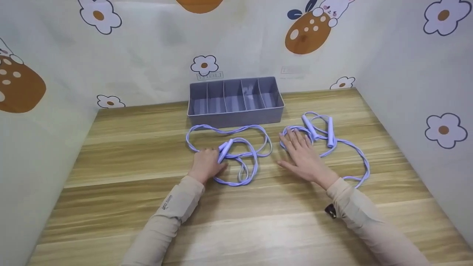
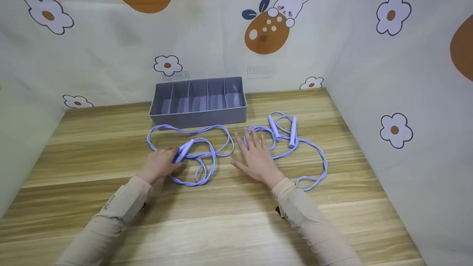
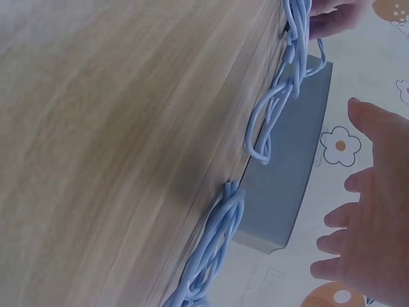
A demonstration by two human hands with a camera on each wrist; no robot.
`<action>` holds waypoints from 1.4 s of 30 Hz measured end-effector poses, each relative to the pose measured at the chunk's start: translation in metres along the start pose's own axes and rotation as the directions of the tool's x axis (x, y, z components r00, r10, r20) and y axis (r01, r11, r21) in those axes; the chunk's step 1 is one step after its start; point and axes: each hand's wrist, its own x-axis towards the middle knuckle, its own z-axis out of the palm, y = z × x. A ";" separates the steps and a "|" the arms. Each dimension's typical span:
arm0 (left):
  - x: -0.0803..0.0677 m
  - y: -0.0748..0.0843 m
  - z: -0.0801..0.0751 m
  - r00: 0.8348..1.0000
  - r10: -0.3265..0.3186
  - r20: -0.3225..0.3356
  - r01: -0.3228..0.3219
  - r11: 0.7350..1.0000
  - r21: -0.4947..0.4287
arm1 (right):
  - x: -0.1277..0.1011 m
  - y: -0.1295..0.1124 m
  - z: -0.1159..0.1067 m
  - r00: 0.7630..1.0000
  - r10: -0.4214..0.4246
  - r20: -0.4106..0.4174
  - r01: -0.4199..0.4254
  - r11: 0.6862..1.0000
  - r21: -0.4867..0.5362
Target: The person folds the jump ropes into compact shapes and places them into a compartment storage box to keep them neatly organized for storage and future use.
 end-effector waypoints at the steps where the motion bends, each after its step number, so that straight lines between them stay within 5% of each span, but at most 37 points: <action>1: 0.001 0.001 0.000 1.000 -0.002 -0.014 0.002 1.000 0.006 | 0.000 0.000 0.000 1.000 0.001 0.003 -0.001 1.000 0.000; 11: 0.007 0.002 0.008 0.992 -0.047 -0.120 0.047 0.999 0.000 | -0.001 -0.001 0.001 1.000 0.001 0.021 -0.001 1.000 -0.003; 19: 0.007 0.007 0.009 0.978 -0.018 -0.206 0.017 1.000 -0.010 | 0.000 0.000 0.004 1.000 -0.011 0.011 0.011 1.000 -0.009; 34: 0.010 0.006 0.010 0.976 -0.001 -0.216 0.007 1.000 0.030 | 0.001 -0.001 0.008 0.999 -0.041 0.005 0.041 0.998 0.043; 42: 0.010 0.002 0.011 0.964 -0.048 -0.260 0.052 0.999 0.006 | 0.001 0.000 0.010 0.999 -0.050 0.006 0.050 0.998 0.041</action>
